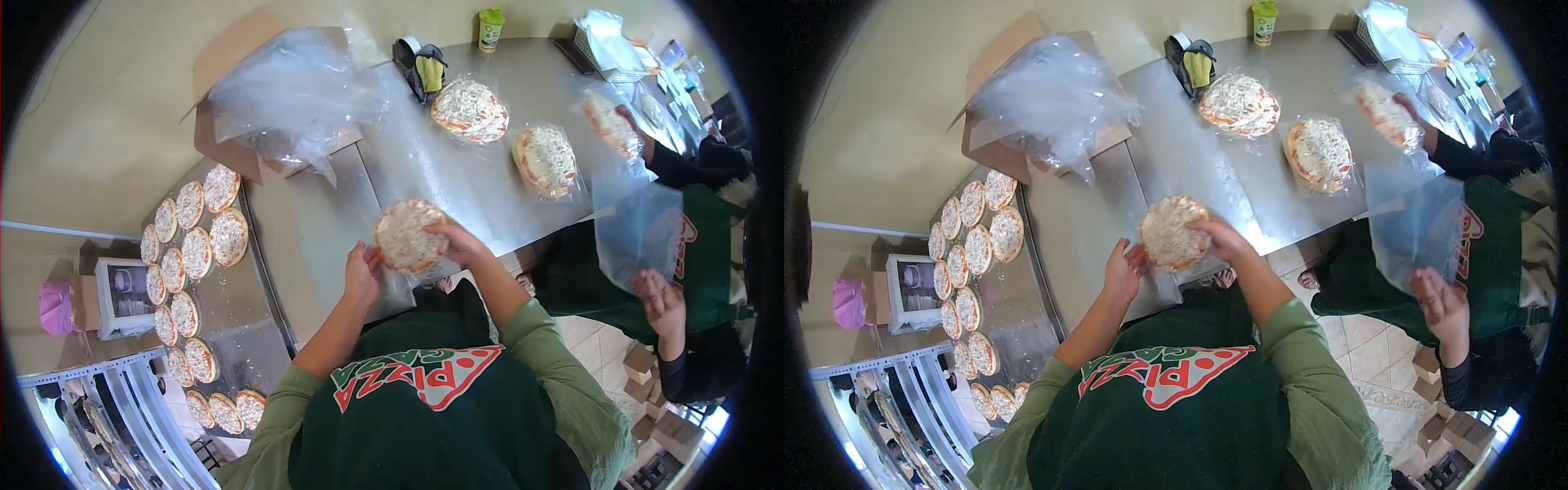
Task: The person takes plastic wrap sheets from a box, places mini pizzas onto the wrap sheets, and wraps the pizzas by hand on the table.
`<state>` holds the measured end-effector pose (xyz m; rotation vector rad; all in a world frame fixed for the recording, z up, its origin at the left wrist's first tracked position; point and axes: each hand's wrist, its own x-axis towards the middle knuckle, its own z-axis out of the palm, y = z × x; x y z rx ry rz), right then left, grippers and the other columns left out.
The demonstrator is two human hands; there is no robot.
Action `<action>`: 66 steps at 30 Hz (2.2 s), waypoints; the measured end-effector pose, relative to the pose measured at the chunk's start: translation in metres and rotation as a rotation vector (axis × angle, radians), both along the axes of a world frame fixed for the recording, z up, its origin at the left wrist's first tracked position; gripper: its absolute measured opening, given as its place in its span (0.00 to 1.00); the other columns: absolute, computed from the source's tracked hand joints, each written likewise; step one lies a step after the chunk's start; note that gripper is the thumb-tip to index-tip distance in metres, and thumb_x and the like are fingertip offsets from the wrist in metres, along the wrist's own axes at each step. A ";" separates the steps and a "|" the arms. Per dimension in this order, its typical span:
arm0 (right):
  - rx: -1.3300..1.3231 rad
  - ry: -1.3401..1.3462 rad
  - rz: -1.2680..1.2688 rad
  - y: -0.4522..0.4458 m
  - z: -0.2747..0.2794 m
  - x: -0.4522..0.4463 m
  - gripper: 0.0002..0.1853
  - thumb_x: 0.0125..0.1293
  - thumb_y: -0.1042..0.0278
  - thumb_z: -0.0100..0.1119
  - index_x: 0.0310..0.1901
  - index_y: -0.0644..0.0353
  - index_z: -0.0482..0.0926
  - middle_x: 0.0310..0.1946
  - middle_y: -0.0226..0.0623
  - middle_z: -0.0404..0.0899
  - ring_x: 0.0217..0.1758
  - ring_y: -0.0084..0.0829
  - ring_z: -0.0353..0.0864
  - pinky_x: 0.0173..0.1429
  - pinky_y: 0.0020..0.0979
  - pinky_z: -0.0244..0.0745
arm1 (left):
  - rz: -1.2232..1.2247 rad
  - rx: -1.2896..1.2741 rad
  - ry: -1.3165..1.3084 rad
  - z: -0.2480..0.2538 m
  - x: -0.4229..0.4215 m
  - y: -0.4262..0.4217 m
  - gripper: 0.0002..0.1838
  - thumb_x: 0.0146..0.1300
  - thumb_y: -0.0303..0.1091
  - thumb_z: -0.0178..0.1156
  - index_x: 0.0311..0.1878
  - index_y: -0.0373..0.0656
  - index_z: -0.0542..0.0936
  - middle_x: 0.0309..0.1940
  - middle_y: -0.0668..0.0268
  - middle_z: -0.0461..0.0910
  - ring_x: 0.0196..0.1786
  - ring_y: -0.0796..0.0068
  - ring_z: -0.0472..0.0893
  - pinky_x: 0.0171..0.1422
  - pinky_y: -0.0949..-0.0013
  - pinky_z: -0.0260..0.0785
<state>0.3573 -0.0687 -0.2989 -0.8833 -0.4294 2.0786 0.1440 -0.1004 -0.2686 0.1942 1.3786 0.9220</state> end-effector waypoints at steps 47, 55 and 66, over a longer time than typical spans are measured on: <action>1.680 -1.143 -0.268 0.061 0.220 -0.157 0.25 0.51 0.70 0.62 0.54 0.59 0.69 0.46 0.47 0.71 0.51 0.49 0.69 0.55 0.40 0.65 | 0.195 0.721 -0.179 0.128 -0.086 0.129 0.09 0.64 0.35 0.52 0.44 0.40 0.69 0.29 0.72 0.70 0.27 0.85 0.68 0.31 0.79 0.62; 1.542 -1.702 -0.345 0.136 0.210 -0.116 0.23 0.44 0.82 0.55 0.46 0.54 0.77 0.43 0.43 0.70 0.44 0.40 0.69 0.46 0.35 0.67 | 0.324 0.700 0.117 0.142 -0.103 0.113 0.10 0.66 0.42 0.50 0.39 0.46 0.67 0.24 0.74 0.67 0.24 0.87 0.66 0.23 0.79 0.59; 1.249 -1.039 0.069 0.198 0.144 -0.200 0.29 0.68 0.51 0.36 0.65 0.61 0.55 0.58 0.54 0.65 0.61 0.53 0.63 0.65 0.42 0.55 | 0.261 0.667 0.460 0.147 -0.096 0.055 0.10 0.62 0.32 0.56 0.31 0.46 0.64 0.18 0.77 0.62 0.17 0.89 0.60 0.17 0.78 0.54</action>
